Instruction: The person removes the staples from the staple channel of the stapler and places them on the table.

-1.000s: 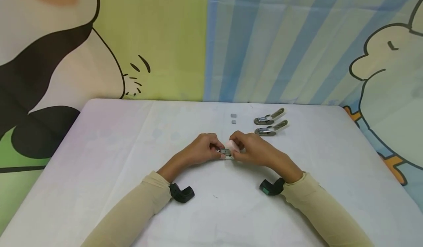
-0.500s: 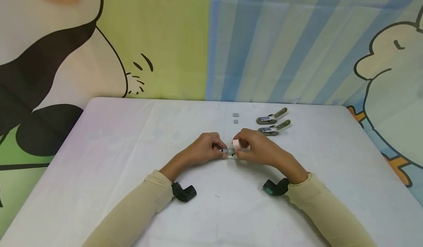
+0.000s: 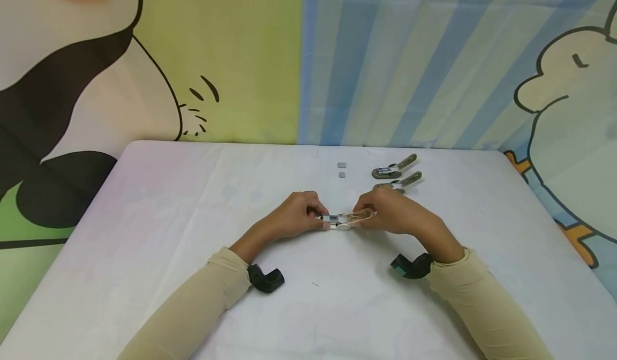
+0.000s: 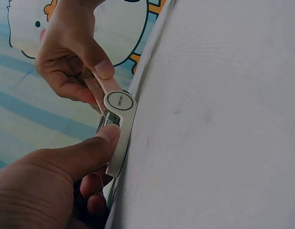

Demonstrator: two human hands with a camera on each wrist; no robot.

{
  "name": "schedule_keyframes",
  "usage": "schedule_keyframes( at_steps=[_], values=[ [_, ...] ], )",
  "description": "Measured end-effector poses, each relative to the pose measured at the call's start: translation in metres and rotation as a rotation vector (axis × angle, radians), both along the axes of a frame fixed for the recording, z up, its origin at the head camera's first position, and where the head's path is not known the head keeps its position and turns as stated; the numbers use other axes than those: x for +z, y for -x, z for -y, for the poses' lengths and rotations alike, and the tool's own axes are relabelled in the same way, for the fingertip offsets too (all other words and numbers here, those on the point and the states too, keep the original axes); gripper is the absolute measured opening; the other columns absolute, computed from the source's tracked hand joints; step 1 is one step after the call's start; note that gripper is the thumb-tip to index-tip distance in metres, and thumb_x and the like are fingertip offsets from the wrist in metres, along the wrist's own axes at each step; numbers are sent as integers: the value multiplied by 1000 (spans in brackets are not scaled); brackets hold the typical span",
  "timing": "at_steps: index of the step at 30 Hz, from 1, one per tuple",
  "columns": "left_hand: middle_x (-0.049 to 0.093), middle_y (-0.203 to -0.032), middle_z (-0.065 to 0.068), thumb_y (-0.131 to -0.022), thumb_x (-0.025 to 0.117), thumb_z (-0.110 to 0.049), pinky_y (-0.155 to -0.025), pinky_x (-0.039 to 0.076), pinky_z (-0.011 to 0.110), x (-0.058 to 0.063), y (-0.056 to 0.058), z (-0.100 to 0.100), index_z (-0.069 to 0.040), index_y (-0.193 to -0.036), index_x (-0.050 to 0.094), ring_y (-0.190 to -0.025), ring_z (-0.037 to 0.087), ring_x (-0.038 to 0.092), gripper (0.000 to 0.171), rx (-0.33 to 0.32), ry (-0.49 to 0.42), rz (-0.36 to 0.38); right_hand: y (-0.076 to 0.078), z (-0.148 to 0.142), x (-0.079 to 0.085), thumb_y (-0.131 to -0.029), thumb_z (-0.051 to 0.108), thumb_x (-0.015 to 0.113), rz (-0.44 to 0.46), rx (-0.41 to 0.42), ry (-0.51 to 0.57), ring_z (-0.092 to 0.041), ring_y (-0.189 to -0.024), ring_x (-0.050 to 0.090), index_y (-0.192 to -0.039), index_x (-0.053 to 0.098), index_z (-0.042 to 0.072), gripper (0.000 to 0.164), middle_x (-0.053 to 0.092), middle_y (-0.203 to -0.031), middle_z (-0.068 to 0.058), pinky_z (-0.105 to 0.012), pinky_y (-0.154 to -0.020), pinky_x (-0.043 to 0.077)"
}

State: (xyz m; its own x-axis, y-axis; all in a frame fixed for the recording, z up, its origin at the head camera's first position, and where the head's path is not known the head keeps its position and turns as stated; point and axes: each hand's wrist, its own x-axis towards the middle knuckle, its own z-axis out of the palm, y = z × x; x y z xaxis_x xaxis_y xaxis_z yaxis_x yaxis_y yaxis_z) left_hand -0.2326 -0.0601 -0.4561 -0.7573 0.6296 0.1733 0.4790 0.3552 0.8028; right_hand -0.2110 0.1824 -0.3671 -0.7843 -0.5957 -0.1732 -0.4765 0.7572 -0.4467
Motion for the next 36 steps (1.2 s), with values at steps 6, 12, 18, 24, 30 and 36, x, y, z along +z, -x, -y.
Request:
schedule_keyframes(
  at_steps=[6,12,18,24,30,36],
  values=[
    [56,-77,-4,-81,82,-19,-58,44,25,-1,0,1,-9,-97,76,-65,10,52,19,1,-12,-10,-1,2,0,-82,12,77,30,-42,-67,-13,-70,51,-95,74,11,14,64,-83,6,-30,-62,45],
    [55,-78,-4,-81,81,-19,-59,44,25,-2,0,3,-9,-97,76,-66,10,51,19,5,-12,-5,-2,5,2,-84,12,75,2,-22,-111,-10,-72,54,-103,73,11,19,67,-90,5,-30,-65,47],
    [56,-78,-4,-81,81,-19,-59,43,25,-2,2,4,-9,-97,76,-66,11,51,19,0,-21,0,-12,11,10,-88,35,74,-100,-13,-142,-16,-92,60,-114,71,9,37,67,-106,0,-37,-77,50],
    [57,-77,-5,-81,81,-17,-59,43,25,-2,2,3,-11,-94,77,-66,11,52,15,-14,-20,-2,-21,28,2,-95,21,67,-346,133,170,-20,-109,55,-118,67,5,28,63,-115,-5,-37,-87,48],
    [55,-75,-4,-82,79,-14,-59,41,24,0,1,1,-11,-91,76,-66,10,50,10,7,-4,-16,-20,42,-15,-93,8,66,-289,177,252,-6,-75,54,-113,70,3,21,65,-97,0,-22,-63,47],
    [58,-78,-6,-81,81,-17,-60,44,24,1,0,1,-11,-95,77,-67,10,53,16,-3,-19,10,-17,45,-23,-89,3,67,-265,45,134,-8,-71,53,-98,73,4,10,60,-86,2,-24,-63,47]
  ],
)
